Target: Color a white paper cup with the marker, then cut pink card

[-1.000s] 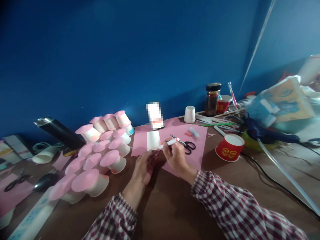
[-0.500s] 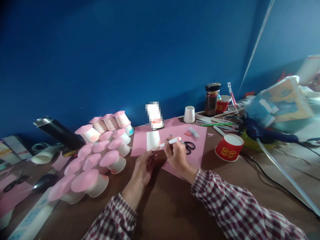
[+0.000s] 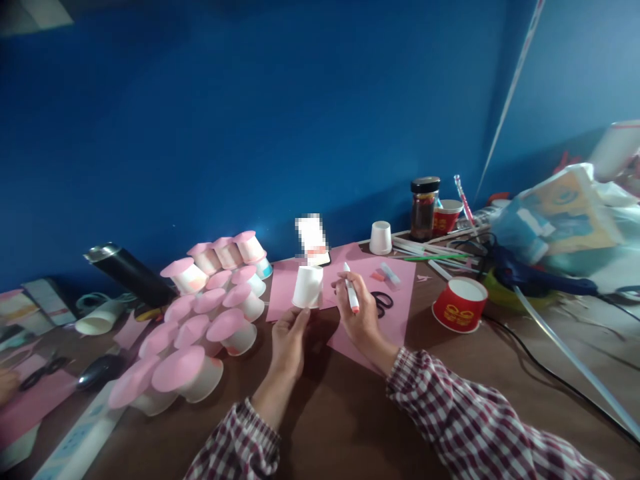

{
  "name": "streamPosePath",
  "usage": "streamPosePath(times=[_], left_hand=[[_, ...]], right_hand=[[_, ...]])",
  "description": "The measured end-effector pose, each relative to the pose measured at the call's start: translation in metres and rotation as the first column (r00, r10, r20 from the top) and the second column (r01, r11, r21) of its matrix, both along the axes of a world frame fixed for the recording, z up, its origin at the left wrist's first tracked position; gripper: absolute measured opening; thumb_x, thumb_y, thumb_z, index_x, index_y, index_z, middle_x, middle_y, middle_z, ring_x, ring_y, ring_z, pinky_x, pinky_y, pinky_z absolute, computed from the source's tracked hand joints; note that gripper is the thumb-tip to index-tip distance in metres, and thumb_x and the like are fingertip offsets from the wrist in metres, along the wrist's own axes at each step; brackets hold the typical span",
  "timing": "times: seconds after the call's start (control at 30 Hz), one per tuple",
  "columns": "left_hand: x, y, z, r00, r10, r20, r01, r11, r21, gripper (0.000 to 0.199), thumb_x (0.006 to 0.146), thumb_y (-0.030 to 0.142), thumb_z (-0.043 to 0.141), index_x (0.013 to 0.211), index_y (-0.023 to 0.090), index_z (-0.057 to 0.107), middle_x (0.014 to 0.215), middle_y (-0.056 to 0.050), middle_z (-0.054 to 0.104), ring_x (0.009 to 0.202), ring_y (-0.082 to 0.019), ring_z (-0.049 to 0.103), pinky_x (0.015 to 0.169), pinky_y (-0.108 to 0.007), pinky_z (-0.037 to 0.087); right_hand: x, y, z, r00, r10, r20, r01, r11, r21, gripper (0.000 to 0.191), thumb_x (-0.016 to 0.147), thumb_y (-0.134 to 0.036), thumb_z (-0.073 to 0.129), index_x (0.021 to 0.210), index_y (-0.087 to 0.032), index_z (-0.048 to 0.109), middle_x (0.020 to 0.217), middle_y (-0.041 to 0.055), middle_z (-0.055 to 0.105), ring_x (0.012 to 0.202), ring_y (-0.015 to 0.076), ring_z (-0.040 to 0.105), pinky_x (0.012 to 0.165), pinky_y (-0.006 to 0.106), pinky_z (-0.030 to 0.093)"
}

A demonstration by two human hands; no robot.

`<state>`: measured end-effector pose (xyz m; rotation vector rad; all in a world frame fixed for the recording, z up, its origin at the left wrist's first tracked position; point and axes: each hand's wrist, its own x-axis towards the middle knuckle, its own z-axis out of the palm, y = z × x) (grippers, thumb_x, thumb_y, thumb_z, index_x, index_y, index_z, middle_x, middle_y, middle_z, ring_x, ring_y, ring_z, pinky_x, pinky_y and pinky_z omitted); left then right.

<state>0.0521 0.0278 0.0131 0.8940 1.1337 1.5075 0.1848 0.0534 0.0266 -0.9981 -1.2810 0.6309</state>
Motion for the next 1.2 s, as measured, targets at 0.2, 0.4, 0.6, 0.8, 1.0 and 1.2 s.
streamPosePath(times=[0.2, 0.4, 0.6, 0.8, 1.0, 1.2], left_hand=[[0.000, -0.007, 0.001, 0.827, 0.091, -0.555, 0.058, 0.968, 0.245, 0.017, 0.082, 0.029, 0.057, 0.078, 0.014, 0.065, 0.071, -0.004, 0.066, 0.064, -0.015, 0.059, 0.062, -0.024, 0.046], [-0.005, -0.008, -0.001, 0.588, 0.214, -0.780, 0.174, 0.908, 0.380, 0.014, 0.083, 0.020, 0.051, 0.087, 0.017, 0.065, 0.084, -0.007, 0.067, 0.079, -0.019, 0.062, 0.075, -0.030, 0.047], [-0.008, -0.001, -0.001, 0.677, 0.172, -0.715, 0.094, 0.944, 0.317, 0.015, 0.083, 0.023, 0.052, 0.091, 0.018, 0.063, 0.085, -0.007, 0.066, 0.077, -0.019, 0.063, 0.071, -0.031, 0.050], [-0.009, 0.004, 0.002, 0.808, 0.291, -0.512, -0.220, 0.956, 0.196, 0.044, 0.086, 0.029, 0.050, 0.127, 0.016, 0.040, 0.120, -0.016, 0.055, 0.099, -0.021, 0.060, 0.084, -0.038, 0.050], [-0.009, -0.009, 0.008, 0.563, 0.554, -0.614, -0.195, 0.811, 0.552, 0.046, 0.088, 0.022, 0.046, 0.132, 0.017, 0.033, 0.129, -0.017, 0.043, 0.123, -0.026, 0.042, 0.100, -0.050, 0.037], [-0.007, -0.010, 0.010, 0.285, 0.680, -0.676, 0.047, 0.694, 0.718, 0.055, 0.080, 0.023, 0.058, 0.129, 0.017, 0.033, 0.129, -0.020, 0.042, 0.127, -0.032, 0.035, 0.099, -0.057, 0.034]], right_hand=[[0.004, 0.002, 0.008, 0.988, 0.052, -0.146, -0.073, 0.987, -0.142, 0.041, 0.083, -0.045, 0.059, 0.116, -0.022, 0.051, 0.110, 0.0100, 0.065, 0.100, 0.0223, 0.063, 0.079, 0.034, 0.053], [0.005, 0.005, 0.009, 0.964, 0.060, -0.258, -0.109, 0.978, -0.177, 0.045, 0.078, -0.048, 0.063, 0.112, -0.020, 0.053, 0.106, 0.0090, 0.066, 0.098, 0.0225, 0.063, 0.083, 0.036, 0.052], [0.004, 0.002, 0.005, 0.969, 0.074, -0.235, -0.108, 0.985, -0.132, 0.044, 0.079, -0.041, 0.066, 0.116, -0.023, 0.050, 0.107, 0.0081, 0.062, 0.097, 0.0217, 0.062, 0.080, 0.037, 0.054], [0.005, -0.003, 0.003, 0.986, -0.119, 0.119, 0.080, 0.955, 0.286, 0.051, 0.075, -0.025, 0.070, 0.120, -0.024, 0.047, 0.114, 0.0089, 0.058, 0.103, 0.0243, 0.058, 0.087, 0.043, 0.051], [0.008, -0.010, -0.006, 0.897, -0.144, 0.418, -0.106, 0.849, 0.518, 0.054, 0.078, -0.011, 0.064, 0.126, -0.023, 0.044, 0.120, 0.0116, 0.061, 0.112, 0.0266, 0.058, 0.092, 0.045, 0.049], [0.008, -0.013, -0.006, 0.856, -0.174, 0.487, -0.127, 0.843, 0.524, 0.053, 0.078, -0.012, 0.062, 0.126, -0.026, 0.044, 0.122, 0.0104, 0.060, 0.115, 0.0295, 0.054, 0.091, 0.051, 0.047]])
